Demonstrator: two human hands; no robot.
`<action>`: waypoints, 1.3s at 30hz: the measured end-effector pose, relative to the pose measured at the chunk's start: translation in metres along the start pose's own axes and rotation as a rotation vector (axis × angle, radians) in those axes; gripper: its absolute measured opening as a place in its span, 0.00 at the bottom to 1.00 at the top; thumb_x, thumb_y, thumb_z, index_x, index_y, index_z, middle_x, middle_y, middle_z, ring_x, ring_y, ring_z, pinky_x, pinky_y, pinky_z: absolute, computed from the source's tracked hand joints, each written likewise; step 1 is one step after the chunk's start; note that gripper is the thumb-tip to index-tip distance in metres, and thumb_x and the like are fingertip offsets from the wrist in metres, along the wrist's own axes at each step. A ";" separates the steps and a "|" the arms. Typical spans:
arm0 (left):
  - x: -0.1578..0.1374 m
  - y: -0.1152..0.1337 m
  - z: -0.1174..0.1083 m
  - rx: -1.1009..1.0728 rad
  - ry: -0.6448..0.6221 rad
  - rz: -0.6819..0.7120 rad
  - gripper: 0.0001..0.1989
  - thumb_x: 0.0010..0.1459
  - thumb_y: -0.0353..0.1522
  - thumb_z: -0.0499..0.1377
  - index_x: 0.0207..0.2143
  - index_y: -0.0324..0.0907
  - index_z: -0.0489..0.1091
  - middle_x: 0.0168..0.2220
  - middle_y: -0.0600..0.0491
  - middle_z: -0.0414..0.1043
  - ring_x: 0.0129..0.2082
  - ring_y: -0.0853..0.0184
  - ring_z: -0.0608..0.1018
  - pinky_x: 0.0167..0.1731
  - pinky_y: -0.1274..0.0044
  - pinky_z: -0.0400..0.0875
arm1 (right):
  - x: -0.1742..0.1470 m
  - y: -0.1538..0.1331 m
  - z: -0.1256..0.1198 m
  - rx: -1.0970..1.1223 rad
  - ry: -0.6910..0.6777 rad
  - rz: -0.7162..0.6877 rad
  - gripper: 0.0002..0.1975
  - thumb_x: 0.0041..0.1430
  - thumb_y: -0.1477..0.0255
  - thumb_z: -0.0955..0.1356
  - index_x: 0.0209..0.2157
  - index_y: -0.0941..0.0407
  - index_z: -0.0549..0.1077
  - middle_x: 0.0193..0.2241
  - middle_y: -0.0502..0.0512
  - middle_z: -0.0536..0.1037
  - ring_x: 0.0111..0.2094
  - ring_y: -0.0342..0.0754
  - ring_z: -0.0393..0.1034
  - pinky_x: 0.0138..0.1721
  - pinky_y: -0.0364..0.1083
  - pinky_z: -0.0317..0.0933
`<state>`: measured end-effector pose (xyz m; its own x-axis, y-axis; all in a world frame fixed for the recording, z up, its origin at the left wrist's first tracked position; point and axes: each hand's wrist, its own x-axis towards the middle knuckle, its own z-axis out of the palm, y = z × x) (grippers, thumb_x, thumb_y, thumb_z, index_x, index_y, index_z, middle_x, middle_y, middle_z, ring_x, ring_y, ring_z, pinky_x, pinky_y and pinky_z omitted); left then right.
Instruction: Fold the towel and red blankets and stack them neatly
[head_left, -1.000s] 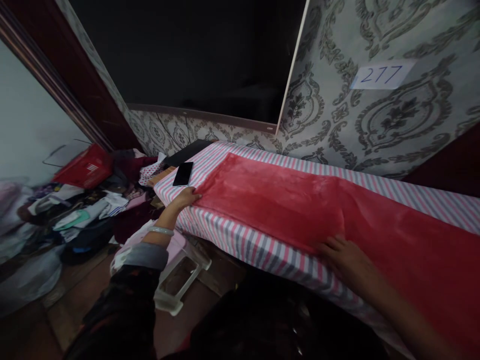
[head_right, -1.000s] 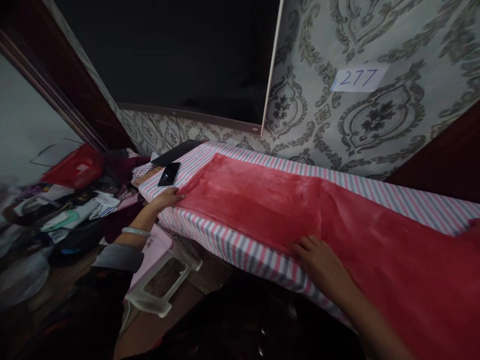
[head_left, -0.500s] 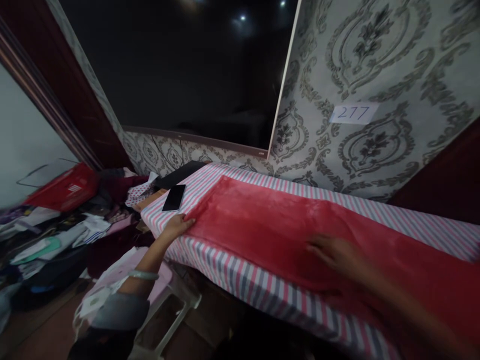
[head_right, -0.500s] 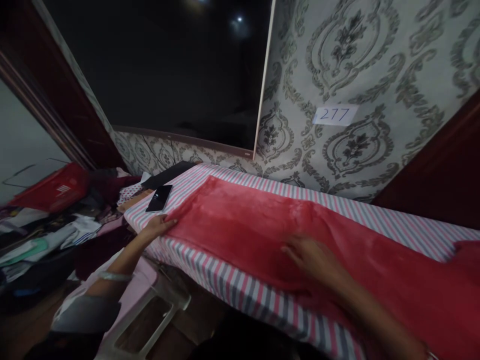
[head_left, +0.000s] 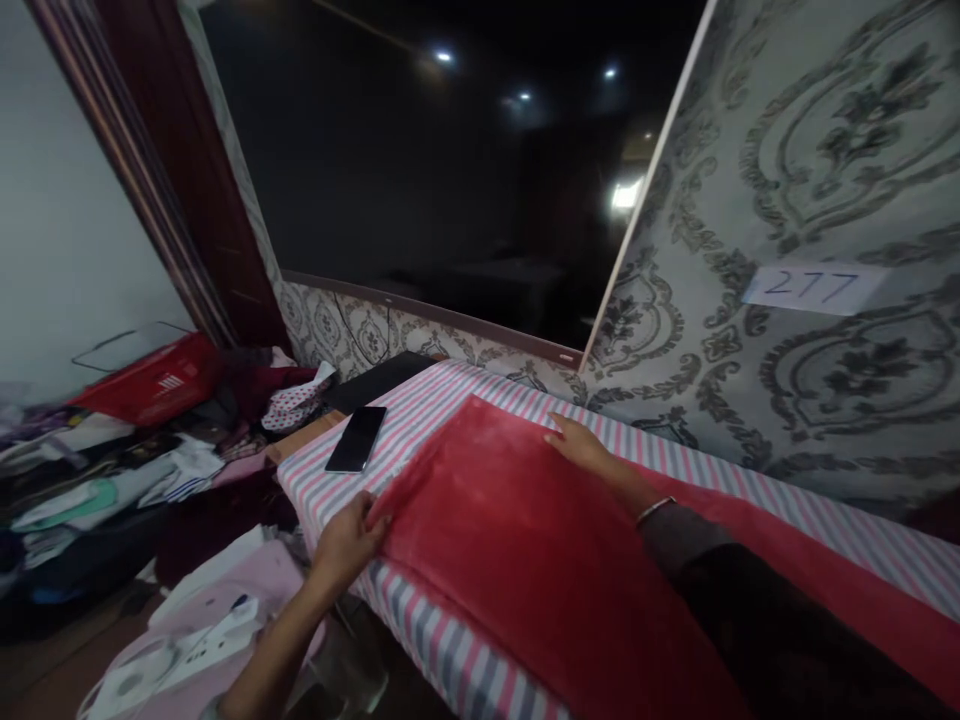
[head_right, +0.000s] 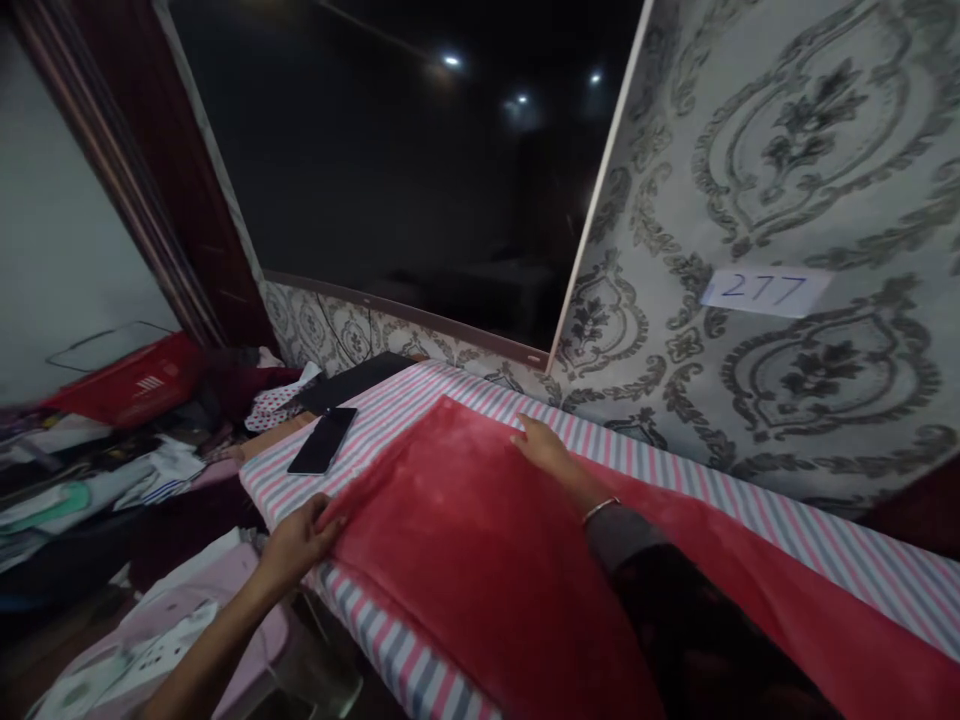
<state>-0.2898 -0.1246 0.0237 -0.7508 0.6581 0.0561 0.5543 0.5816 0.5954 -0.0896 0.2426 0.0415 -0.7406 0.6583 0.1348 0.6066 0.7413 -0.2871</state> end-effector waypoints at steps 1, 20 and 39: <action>-0.002 0.001 0.000 0.009 -0.009 -0.010 0.08 0.56 0.39 0.53 0.33 0.46 0.66 0.30 0.54 0.76 0.32 0.61 0.78 0.34 0.74 0.66 | 0.010 -0.003 0.007 0.001 -0.003 0.003 0.27 0.64 0.71 0.67 0.64 0.60 0.67 0.57 0.64 0.74 0.57 0.55 0.70 0.57 0.48 0.62; 0.022 0.003 -0.024 -0.001 0.207 -0.002 0.09 0.57 0.37 0.54 0.41 0.46 0.65 0.34 0.50 0.78 0.36 0.57 0.80 0.35 0.72 0.68 | 0.100 -0.048 0.020 0.061 0.277 0.024 0.13 0.64 0.71 0.62 0.44 0.56 0.76 0.44 0.61 0.79 0.46 0.55 0.71 0.48 0.48 0.63; 0.014 0.009 0.014 0.227 0.305 -0.168 0.21 0.64 0.38 0.48 0.56 0.41 0.65 0.41 0.45 0.79 0.35 0.56 0.81 0.30 0.73 0.65 | -0.024 -0.002 -0.004 -0.031 -0.079 -0.163 0.32 0.57 0.73 0.71 0.63 0.55 0.67 0.61 0.62 0.70 0.62 0.60 0.63 0.63 0.55 0.57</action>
<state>-0.2902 -0.1039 0.0188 -0.8908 0.3930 0.2279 0.4542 0.7821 0.4267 -0.0717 0.2258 0.0422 -0.8493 0.5179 0.1022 0.4846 0.8417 -0.2382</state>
